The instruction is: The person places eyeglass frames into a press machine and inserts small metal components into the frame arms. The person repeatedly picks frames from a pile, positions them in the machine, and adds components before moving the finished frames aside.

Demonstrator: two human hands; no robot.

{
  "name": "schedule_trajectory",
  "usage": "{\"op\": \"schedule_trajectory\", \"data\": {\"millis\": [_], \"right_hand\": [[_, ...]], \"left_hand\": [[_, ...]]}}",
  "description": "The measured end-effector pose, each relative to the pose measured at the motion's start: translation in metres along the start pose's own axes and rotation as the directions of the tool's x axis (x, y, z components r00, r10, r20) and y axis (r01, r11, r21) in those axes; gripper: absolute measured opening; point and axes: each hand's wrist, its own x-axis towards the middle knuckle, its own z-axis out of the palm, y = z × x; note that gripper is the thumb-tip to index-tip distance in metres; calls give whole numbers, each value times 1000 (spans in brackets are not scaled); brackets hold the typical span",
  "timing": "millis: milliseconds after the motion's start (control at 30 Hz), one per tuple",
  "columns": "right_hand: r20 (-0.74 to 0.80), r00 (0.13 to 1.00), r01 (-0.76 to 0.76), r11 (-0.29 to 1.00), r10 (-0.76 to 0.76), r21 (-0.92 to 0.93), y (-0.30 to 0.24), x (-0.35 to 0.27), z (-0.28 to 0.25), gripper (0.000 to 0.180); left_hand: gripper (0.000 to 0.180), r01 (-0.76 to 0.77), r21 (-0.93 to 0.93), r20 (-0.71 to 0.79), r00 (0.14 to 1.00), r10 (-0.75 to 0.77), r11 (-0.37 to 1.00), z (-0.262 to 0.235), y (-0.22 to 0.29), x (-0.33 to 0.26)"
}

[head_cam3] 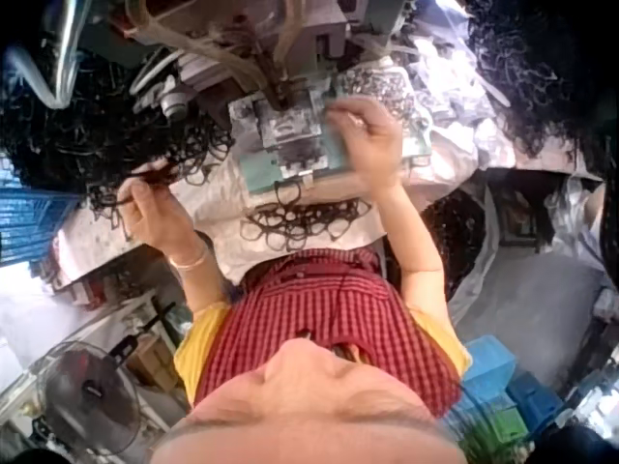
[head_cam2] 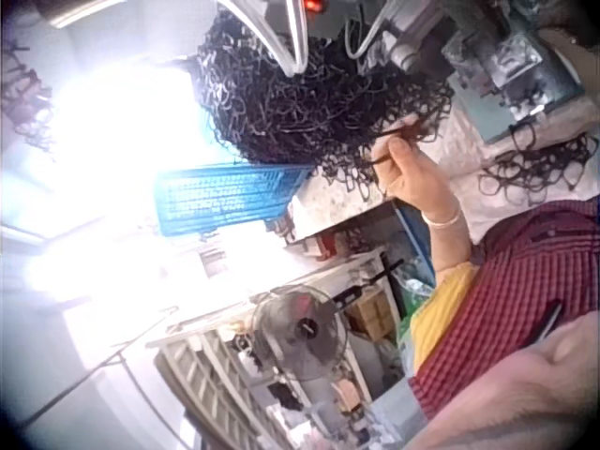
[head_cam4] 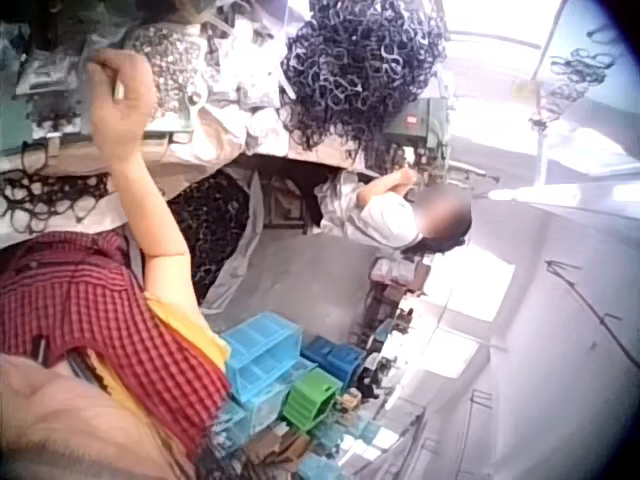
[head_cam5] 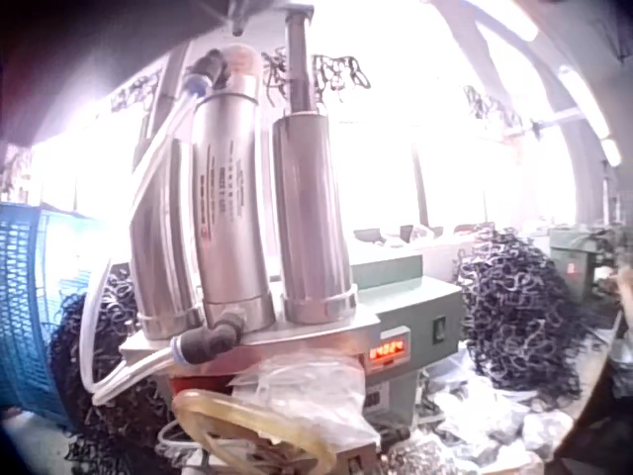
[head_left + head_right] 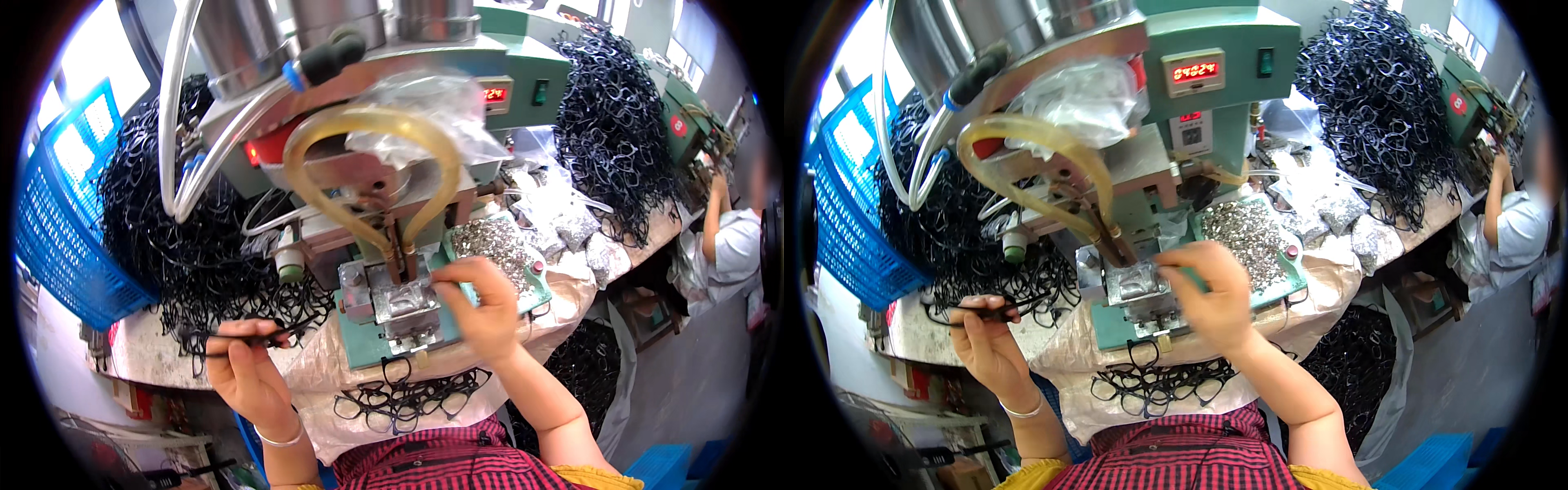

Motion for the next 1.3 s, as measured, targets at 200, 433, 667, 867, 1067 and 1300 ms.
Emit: {"op": "schedule_trajectory", "data": {"millis": [200,433,667,867,1067,1300], "right_hand": [[-21,979,-183,923,202,337,-8,-2,35,33],[39,966,-238,828,254,508,-1,-9,40,41],[100,968,-249,912,228,327,-42,-13,18,53],[28,950,-313,950,312,16,8,-3,-13,49],[-498,858,-168,985,126,-40,83,-10,-67,36],[149,989,60,872,14,-485,45,-61,-46,12]], "left_hand": [[25,-254,192,265,943,199,948,48,-9,38],[23,-181,153,212,966,147,971,54,-2,39],[10,-363,294,476,858,194,884,38,4,19],[24,-602,259,749,619,237,755,53,-32,-17],[20,-567,261,781,599,174,782,62,-26,-10],[18,-522,309,773,625,110,795,66,-25,-13]]}}
